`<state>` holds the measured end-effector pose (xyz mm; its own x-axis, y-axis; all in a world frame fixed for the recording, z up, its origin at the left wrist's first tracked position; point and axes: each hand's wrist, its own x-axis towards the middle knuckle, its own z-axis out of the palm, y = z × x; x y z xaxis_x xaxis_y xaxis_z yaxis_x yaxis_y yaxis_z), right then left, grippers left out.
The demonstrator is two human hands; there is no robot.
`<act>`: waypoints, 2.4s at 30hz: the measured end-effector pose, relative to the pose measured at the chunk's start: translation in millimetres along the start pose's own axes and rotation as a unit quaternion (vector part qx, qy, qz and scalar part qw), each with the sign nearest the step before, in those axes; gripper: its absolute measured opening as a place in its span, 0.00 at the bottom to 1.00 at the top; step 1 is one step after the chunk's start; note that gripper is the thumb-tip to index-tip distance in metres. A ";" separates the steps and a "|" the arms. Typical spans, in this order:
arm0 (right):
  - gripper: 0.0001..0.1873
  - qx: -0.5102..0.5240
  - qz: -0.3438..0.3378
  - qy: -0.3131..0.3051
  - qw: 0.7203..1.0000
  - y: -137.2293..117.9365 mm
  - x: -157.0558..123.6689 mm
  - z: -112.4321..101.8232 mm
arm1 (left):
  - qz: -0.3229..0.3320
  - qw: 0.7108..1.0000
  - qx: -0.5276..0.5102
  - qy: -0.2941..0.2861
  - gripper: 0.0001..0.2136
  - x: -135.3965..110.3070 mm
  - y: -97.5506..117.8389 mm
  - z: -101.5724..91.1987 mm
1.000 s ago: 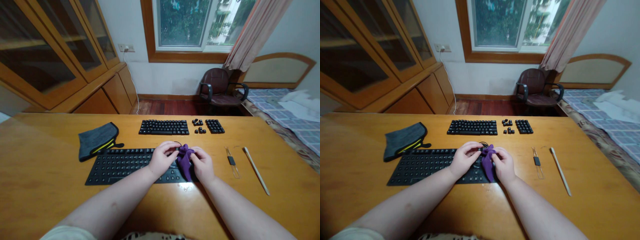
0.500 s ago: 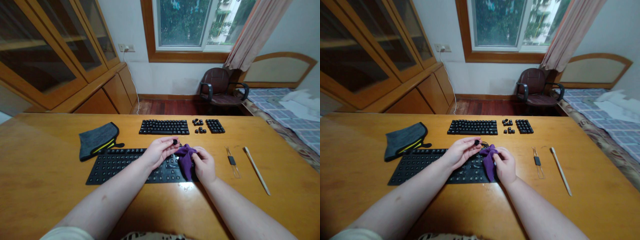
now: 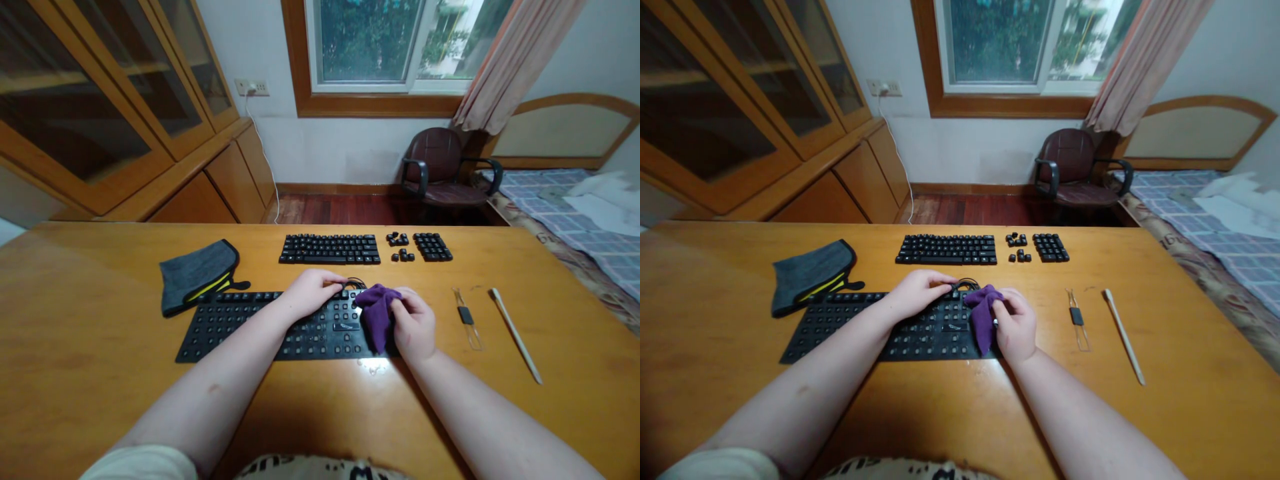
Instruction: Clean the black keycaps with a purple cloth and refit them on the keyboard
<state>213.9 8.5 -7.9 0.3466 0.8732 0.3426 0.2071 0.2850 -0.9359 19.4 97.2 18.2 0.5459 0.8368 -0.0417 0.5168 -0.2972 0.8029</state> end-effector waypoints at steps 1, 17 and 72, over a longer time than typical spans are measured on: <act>0.06 0.002 0.004 0.007 1.000 0.5 -0.1 0.2 | 0.006 1.000 0.008 0.006 0.12 0.1 0.1 1.5; 0.07 0.070 0.140 0.156 0.975 9.6 19.4 -3.5 | 0.057 0.987 0.147 0.027 0.12 4.3 3.7 30.0; 0.07 0.175 0.194 0.172 0.950 11.0 20.4 1.9 | 0.105 0.926 0.351 0.091 0.11 -24.5 26.0 39.2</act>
<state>221.5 30.2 -11.4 0.6259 0.7754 -0.0840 -0.2929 0.1339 -0.9467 45.3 50.9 16.7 0.5957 0.7713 0.2241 0.7478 -0.6344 0.1958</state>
